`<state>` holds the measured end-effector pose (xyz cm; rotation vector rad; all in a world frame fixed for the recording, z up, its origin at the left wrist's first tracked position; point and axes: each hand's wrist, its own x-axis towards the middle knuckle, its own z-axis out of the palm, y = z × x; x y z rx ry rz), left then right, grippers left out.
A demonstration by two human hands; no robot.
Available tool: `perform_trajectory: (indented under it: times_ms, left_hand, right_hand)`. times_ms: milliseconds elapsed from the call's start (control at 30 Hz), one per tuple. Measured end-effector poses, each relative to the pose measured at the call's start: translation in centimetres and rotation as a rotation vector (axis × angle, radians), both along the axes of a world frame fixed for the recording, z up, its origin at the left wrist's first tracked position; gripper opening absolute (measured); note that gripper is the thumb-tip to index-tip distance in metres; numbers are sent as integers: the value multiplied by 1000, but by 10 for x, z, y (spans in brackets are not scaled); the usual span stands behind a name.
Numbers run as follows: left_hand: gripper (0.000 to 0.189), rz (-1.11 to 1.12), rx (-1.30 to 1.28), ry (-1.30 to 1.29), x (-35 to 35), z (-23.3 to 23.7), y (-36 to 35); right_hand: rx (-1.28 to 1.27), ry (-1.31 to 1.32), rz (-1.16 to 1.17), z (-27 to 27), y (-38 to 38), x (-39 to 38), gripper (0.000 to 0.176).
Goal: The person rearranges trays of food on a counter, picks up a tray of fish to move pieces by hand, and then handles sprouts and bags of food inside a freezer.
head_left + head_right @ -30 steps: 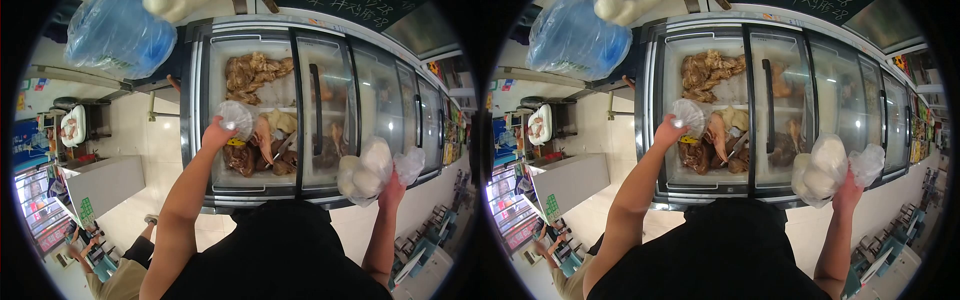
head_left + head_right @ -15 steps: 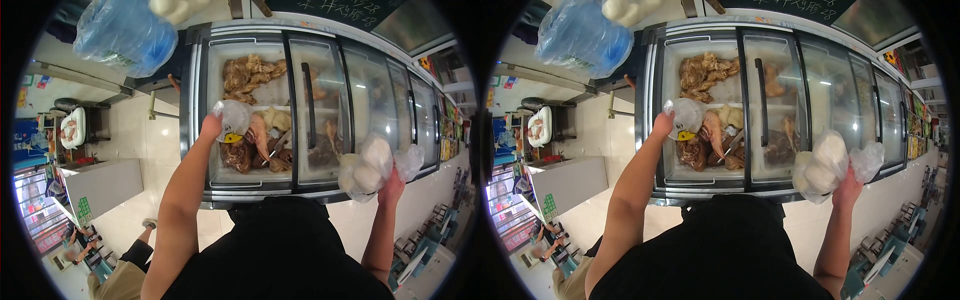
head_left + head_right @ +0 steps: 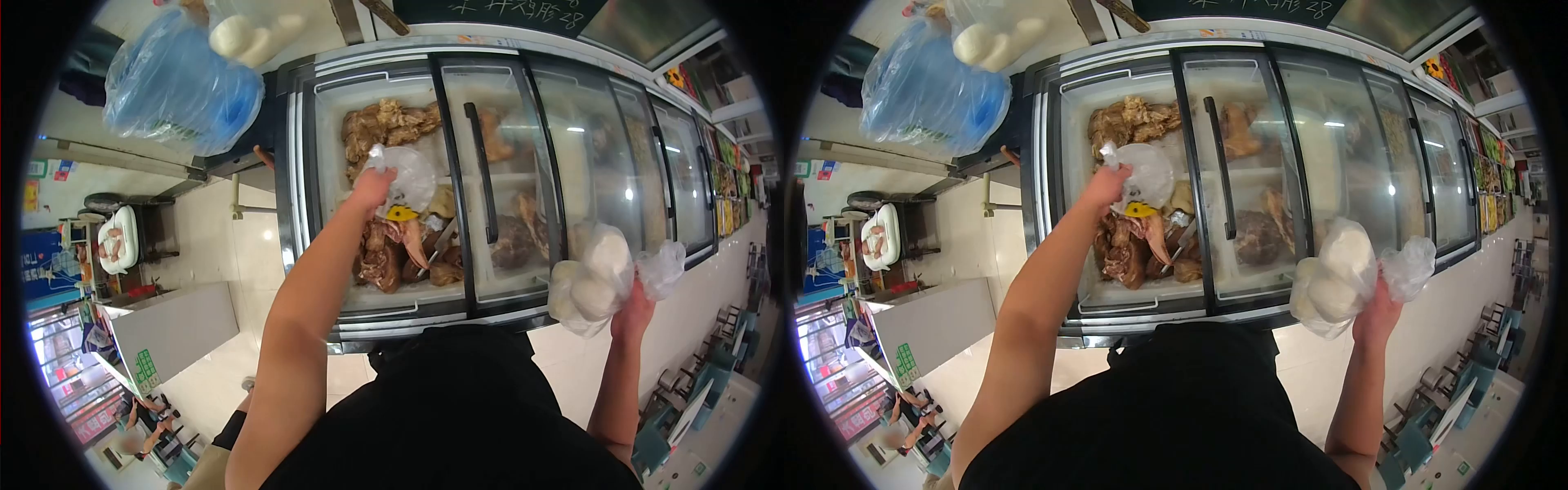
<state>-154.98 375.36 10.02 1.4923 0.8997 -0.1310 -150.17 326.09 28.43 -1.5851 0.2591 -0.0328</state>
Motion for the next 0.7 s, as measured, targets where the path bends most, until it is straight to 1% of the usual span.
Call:
perform_trajectory:
  times_ms: [67,100,167,200,233,300,333,367,433,467,500,533,567,600,667,700]
  left_hand:
    - [37,-34,-101,23,18,-17,-12]
    - [37,-38,-102,22,26,-27,-17]
    - [43,-201,102,140,37,-63,-25]
    - [48,-379,425,-42,39,-133,-21]
    - [48,-377,425,-44,41,-115,-27]
    - [48,-634,615,116,37,-75,-48]
    - [41,-795,695,42,36,-65,-52]
    - [41,-788,696,45,32,-75,-58]
    - [36,-533,772,-1,25,-71,-68]
    - [33,-525,646,82,23,-69,-69]
    - [33,-516,645,86,23,-81,-69]
    - [33,-512,677,23,22,-104,-66]
    - [33,-508,711,-39,23,-117,-63]
    - [33,-494,711,-31,28,-110,-60]
    - [39,-483,21,292,41,-86,-56]
    - [39,-465,22,295,39,-87,-56]
  right_hand:
    - [-5,58,-12,2,0,0,42]
    - [-5,57,-17,2,0,1,42]
    - [-1,84,-41,3,-1,1,41]
    - [-2,83,-41,2,-3,2,41]
    - [-14,91,-68,1,-4,2,42]
    - [-23,100,-90,0,-3,4,42]
    - [-20,99,-93,1,-1,5,39]
    - [-18,98,-95,1,0,7,36]
    - [-15,84,-76,-2,3,12,36]
    - [-15,71,-65,-3,3,14,36]
    - [-15,72,-54,-4,1,16,36]
    - [-11,80,-14,-6,-1,18,37]
    - [-7,88,27,-8,-3,20,38]
    - [-7,91,42,-10,-5,22,38]
    - [-10,92,80,-14,-7,25,37]
    - [-7,93,97,-14,-5,26,37]
